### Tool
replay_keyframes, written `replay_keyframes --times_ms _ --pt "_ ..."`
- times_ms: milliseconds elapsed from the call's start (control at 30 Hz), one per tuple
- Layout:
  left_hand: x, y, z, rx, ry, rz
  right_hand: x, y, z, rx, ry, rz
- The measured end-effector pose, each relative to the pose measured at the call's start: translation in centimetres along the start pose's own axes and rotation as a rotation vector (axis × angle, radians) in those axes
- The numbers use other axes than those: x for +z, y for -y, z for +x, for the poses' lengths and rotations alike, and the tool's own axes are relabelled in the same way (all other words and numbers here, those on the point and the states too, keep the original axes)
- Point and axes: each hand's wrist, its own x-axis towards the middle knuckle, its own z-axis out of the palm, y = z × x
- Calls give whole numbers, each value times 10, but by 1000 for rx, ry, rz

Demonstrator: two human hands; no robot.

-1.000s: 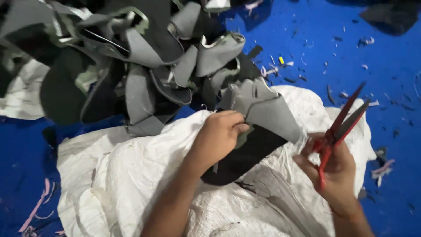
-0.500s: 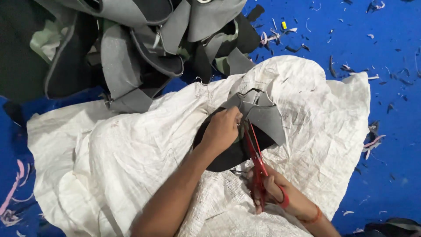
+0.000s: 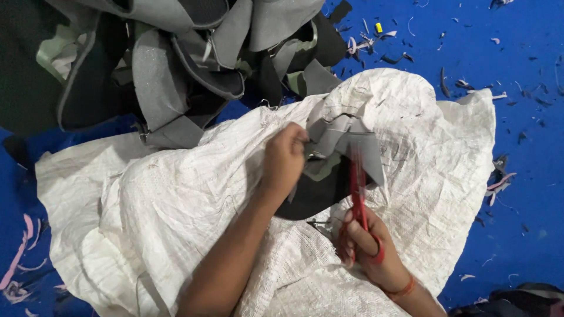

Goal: Trimming excess material from shoe upper components using scissors.

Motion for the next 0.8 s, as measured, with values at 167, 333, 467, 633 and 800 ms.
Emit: replay_keyframes --times_ms 167,333,467,633,800 --pt "-1 -37 0 131 -134 205 12 17 -8 -182 -99 -191" --pt "23 -28 -16 163 167 208 14 51 1 -396 -248 -425" --pt "-1 -91 -20 345 101 109 8 76 13 -741 -347 -665" --pt "-2 -118 -33 693 184 261 6 84 20 -859 -363 -681" --pt "-16 -134 -33 735 152 180 -5 74 21 -793 -432 -662"
